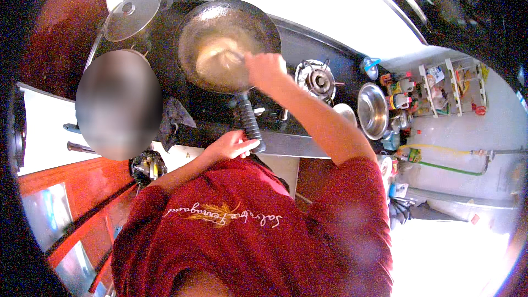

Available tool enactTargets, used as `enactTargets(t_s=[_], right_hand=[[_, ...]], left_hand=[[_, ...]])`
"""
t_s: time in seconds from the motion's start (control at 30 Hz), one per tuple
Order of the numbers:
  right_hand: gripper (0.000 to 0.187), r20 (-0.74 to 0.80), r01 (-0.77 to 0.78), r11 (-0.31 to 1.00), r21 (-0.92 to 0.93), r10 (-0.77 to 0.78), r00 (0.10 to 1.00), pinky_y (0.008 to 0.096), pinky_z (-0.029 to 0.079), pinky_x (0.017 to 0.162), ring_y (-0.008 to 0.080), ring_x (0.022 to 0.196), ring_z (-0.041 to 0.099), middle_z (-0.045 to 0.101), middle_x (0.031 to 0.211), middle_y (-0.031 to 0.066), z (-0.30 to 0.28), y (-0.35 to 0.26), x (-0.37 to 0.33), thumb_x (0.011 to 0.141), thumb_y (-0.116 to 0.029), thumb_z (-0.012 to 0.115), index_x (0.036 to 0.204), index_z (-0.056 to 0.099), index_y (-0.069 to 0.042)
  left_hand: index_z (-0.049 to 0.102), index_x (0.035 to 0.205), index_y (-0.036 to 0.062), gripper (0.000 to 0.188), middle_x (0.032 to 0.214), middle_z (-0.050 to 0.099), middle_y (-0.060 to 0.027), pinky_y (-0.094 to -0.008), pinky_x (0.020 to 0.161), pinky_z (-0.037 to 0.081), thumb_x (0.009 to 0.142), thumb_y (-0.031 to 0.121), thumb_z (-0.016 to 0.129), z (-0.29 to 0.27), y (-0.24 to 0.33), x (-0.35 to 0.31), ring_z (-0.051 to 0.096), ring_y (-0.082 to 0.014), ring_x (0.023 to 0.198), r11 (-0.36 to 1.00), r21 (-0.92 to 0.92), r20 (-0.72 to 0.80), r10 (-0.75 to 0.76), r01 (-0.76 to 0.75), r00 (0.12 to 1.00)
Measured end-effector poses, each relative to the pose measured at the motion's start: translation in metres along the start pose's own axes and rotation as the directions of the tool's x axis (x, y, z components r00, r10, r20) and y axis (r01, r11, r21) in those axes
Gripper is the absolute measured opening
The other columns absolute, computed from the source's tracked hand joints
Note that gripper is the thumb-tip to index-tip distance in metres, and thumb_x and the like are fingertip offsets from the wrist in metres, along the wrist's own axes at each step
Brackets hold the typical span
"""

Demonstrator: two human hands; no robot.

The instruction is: The person stirs a thick, translucent mixture in a pan on a stove using a spatula, briefly leaves the pan to retrieve a small bowl, and pours a liquid into the mixture.

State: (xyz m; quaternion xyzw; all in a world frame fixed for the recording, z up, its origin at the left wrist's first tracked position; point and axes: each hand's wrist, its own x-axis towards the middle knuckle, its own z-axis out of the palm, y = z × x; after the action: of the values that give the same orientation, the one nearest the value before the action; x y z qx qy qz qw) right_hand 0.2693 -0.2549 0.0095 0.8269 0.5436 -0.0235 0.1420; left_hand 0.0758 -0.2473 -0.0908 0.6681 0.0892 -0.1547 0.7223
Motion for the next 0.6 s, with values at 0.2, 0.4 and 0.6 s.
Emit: enactTargets(t_s=[0.2,0.4,0.6], right_hand=[[0.025,0.181,-0.072,0.996,-0.059,0.082,0.980,0.0391,0.052,0.061,0.0287,0.075,0.065,0.065,0.082,0.0145,-0.031,-0.007,-0.044,0.078,-0.013,0.051,0.101,0.053,-0.003],[0.024,0.095,0.027,0.999,-0.025,-0.025,0.995,0.0430,0.049,0.058,0.0315,0.069,0.064,0.063,0.072,0.0163,-0.009,-0.007,-0.010,0.087,-0.021,0.045,0.104,0.049,-0.005],[0.018,0.145,-0.123,0.991,-0.052,0.129,0.981,0.0403,0.052,0.061,0.0289,0.073,0.066,0.065,0.079,0.0147,-0.013,-0.001,-0.028,0.080,-0.013,0.049,0.095,0.052,-0.003]], left_hand=[[0.053,0.072,0.0046,0.029,0.059,0.055,-0.0092,-0.0398,0.052,0.044,0.077,0.031,0.064,0.006,0.012,-0.013,0.055,-0.0307,0.055,0.725,0.653,-0.202,0.446,-0.219,0.872],[0.053,0.091,0.0090,0.032,0.096,0.052,-0.0057,-0.0401,0.084,0.038,0.065,0.023,0.067,0.009,0.031,0.000,0.048,-0.0237,0.100,0.347,0.749,0.184,0.710,-0.565,0.680],[0.053,0.097,0.0109,0.035,0.101,0.051,-0.0027,-0.0384,0.090,0.032,0.066,0.024,0.065,0.014,0.010,0.001,0.044,-0.0202,0.107,0.309,0.811,0.242,0.596,-0.496,0.766]])
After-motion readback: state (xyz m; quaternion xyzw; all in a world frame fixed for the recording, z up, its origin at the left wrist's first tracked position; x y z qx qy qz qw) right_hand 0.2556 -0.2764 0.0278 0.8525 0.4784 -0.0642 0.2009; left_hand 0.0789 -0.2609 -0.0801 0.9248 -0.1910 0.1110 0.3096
